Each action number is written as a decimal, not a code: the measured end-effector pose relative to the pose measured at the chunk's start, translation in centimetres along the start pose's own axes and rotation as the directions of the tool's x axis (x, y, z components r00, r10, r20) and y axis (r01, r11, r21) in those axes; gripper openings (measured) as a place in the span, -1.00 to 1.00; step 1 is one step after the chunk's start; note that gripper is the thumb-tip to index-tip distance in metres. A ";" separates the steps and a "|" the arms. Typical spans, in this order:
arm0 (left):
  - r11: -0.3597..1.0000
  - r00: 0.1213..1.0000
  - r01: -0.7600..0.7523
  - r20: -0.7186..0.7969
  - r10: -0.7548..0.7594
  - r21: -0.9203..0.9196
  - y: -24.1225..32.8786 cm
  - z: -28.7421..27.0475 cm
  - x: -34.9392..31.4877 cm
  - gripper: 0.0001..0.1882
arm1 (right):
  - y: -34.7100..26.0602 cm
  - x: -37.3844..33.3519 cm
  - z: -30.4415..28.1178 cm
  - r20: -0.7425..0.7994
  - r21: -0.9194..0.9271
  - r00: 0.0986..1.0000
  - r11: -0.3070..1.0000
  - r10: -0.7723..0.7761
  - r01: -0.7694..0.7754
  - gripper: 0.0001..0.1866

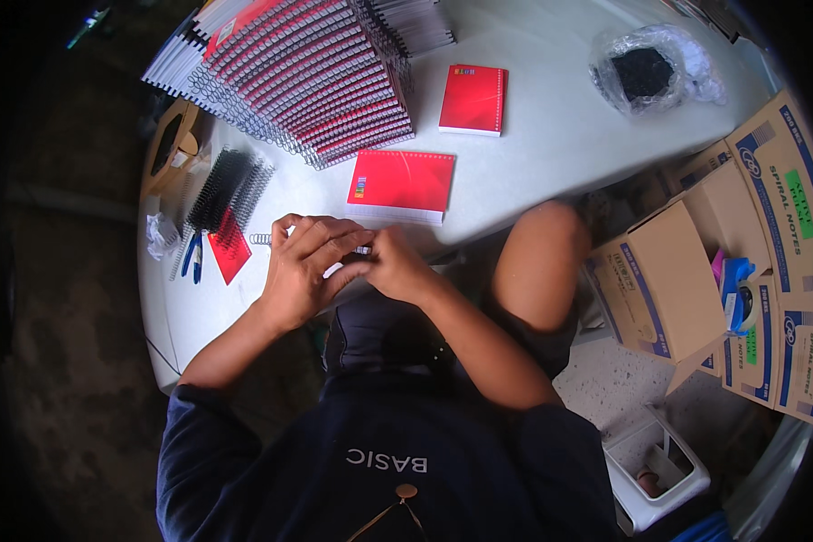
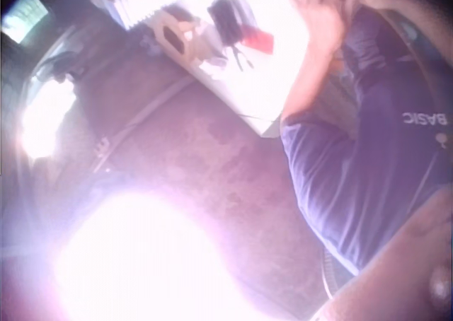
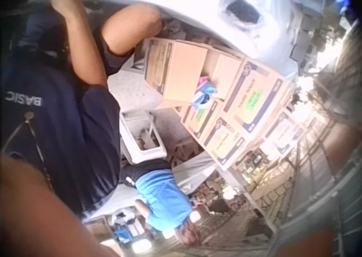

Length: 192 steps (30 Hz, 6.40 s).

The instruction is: The person stacks spiral-bound notebooks, aligns the covers and pages by hand, and uses a pair of side-cutting pliers to trim the excess spiral wire on the edge of the stack.

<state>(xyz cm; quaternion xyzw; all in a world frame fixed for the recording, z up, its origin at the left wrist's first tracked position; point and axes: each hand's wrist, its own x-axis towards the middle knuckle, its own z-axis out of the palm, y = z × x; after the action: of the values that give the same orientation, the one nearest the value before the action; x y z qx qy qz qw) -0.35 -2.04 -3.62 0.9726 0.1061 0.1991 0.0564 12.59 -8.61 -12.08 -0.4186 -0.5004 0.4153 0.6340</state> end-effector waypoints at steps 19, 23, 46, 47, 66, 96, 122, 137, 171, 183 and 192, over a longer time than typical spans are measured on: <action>0.996 0.742 0.000 -0.668 0.061 0.091 -3.8 -14.7 7.6 -0.43 | -17.6 9.6 -2.3 -0.198 -0.193 0.630 0.660 -0.751 0.726 -0.74; 0.741 0.656 -0.197 -0.648 -0.387 -0.642 -3.4 -14.0 13.5 -0.49 | -20.6 17.3 -0.6 -0.417 0.176 0.615 0.604 -0.669 0.777 -0.71; 0.864 0.202 0.235 -0.847 -0.491 -0.445 -10.5 -7.5 12.3 -0.65 | -12.9 20.1 -5.4 -0.568 -0.587 0.539 0.765 -0.623 0.265 -0.69; 0.912 0.119 0.178 -0.912 -0.392 -0.369 -10.4 -7.0 11.6 -0.63 | -12.2 19.4 -7.3 -0.614 -0.594 0.541 0.788 -0.575 0.163 -0.66; 0.819 0.784 0.307 -0.359 -0.506 -0.485 -0.4 0.0 0.8 -0.48 | -11.0 4.4 -8.4 -0.242 -0.516 0.969 0.838 0.054 -0.175 -0.79; 0.601 0.778 0.595 0.197 -0.596 -0.533 -8.9 -1.6 -7.7 -0.66 | -0.4 2.0 -0.3 -0.035 -0.241 0.999 0.969 0.040 -0.047 -0.68; -0.406 0.360 0.788 0.881 -0.306 -0.463 -11.8 -3.8 -4.7 -0.46 | -2.1 1.9 -1.4 0.175 -0.234 0.980 0.971 0.091 -0.049 -0.64; -0.267 0.353 0.827 0.825 -0.441 -0.496 -10.8 -4.5 -4.5 -0.46 | -1.6 1.7 -1.1 0.108 -0.249 0.994 0.967 -0.018 0.045 -0.63; 0.879 0.870 0.410 -0.394 -0.298 0.241 -6.6 2.8 -8.7 0.20 | -0.1 -1.0 3.1 0.037 -0.415 0.922 0.834 -0.385 0.364 -0.58; 0.941 0.992 0.125 -0.048 -0.116 0.315 -2.0 7.4 -14.6 0.22 | 0.2 -1.2 2.6 -0.030 -0.426 0.916 0.834 -0.400 0.350 -0.66; 0.959 0.976 0.207 -0.115 -0.188 0.194 -3.1 7.5 -12.0 0.21 | -0.3 -1.7 1.6 0.018 -0.465 0.904 0.796 -0.428 0.387 -0.54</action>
<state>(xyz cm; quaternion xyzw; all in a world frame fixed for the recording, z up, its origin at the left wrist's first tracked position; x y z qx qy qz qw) -8.75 -2.31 -15.45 0.9471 0.2252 0.2265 -0.0293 10.78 -10.11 -12.02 -0.4564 -0.6337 0.1203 0.6129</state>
